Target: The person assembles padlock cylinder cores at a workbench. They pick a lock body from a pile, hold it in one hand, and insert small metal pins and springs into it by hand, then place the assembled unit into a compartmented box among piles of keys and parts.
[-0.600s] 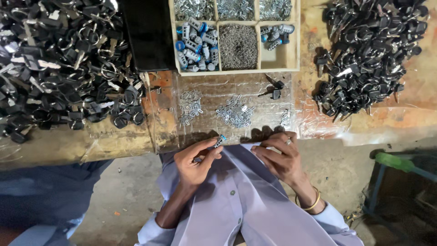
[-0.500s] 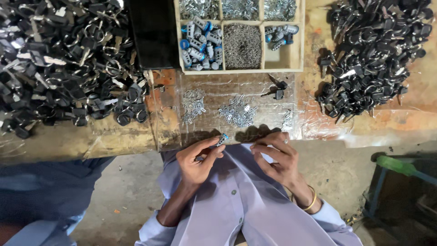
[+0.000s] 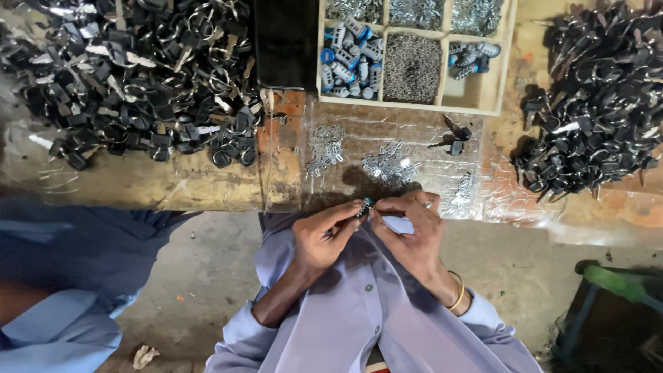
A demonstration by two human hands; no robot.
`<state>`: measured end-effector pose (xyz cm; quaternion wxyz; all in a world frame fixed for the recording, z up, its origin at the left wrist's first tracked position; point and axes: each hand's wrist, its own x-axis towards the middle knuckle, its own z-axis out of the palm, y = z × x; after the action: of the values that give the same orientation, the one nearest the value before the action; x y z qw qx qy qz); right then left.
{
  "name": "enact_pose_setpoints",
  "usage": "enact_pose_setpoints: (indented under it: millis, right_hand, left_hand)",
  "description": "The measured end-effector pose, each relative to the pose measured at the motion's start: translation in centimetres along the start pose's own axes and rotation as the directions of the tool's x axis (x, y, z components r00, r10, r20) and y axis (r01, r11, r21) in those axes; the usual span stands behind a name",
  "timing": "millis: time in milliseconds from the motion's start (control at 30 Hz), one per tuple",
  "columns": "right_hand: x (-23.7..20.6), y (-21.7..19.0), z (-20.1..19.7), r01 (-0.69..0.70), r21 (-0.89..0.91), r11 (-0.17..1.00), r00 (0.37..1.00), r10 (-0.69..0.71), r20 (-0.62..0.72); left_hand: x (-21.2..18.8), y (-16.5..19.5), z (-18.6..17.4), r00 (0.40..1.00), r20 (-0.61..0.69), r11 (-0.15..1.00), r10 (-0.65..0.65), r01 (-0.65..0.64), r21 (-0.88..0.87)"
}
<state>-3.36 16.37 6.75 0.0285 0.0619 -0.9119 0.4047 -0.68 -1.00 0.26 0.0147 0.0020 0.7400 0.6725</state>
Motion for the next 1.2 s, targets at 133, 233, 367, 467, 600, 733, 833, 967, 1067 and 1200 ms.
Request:
enact_pose_setpoints:
  millis: [133, 233, 367, 467, 600, 733, 833, 967, 1067, 1200]
  right_hand:
    - [0.2, -0.1, -0.2, 0.074, -0.109, 0.991, 0.994, -0.065, 0.088]
    - [1.9, 0.1, -0.5, -0.021, -0.054, 0.998, 0.96, 0.035, 0.277]
    - [3.5, -1.5, 1.3, 0.241, -0.339, 0.909, 0.967, -0.196, 0.161]
    - [4.3, -2.4, 1.9, 0.232, -0.428, 0.874, 0.968, -0.163, 0.191]
    - [4.2, -2.3, 1.1, 0.224, -0.402, 0.888, 0.969, -0.159, 0.19]
    - [2.4, -0.3, 0.1, 0.33, -0.33, 0.884, 0.936, -0.262, 0.235]
    - [0.8, 1.8, -1.0, 0.449, -0.321, 0.834, 0.89, -0.385, 0.244]
    - [-0.2, 3.6, -1.6, 0.287, -0.189, 0.939, 0.945, -0.245, 0.218]
    - [-0.1, 3.5, -1.5, 0.118, -0.026, 0.993, 0.991, -0.116, 0.074]
    - [0.3, 2.3, -1.2, 0.062, 0.145, 0.988, 0.998, -0.064, 0.007]
  left_hand:
    - [0.0, -0.1, -0.5, 0.992, -0.021, 0.987, 0.121, -0.117, 0.113]
    - [0.1, -0.3, -1.6, 0.994, -0.071, 0.996, 0.085, -0.085, 0.013]
    - [-0.6, -0.2, -3.3, 0.989, -0.147, 0.99, -0.009, -0.012, -0.142]
    - [-0.8, -0.2, -3.6, 0.979, -0.202, 0.981, -0.034, -0.005, -0.192]
    - [-0.5, -0.3, -3.6, 0.978, -0.201, 0.972, -0.053, 0.004, -0.236]
    - [-0.2, -0.5, -3.1, 0.984, -0.157, 0.971, -0.08, 0.041, -0.237]
    - [-0.1, -0.5, -2.5, 0.991, -0.11, 0.973, -0.082, 0.056, -0.222]
    - [0.4, -0.6, -1.3, 0.999, -0.027, 0.972, -0.047, 0.039, -0.233]
    - [0.6, -0.5, -0.4, 0.999, 0.022, 0.982, -0.038, 0.041, -0.182]
    - [0.9, -0.4, 0.1, 0.999, 0.043, 0.989, -0.024, 0.03, -0.145]
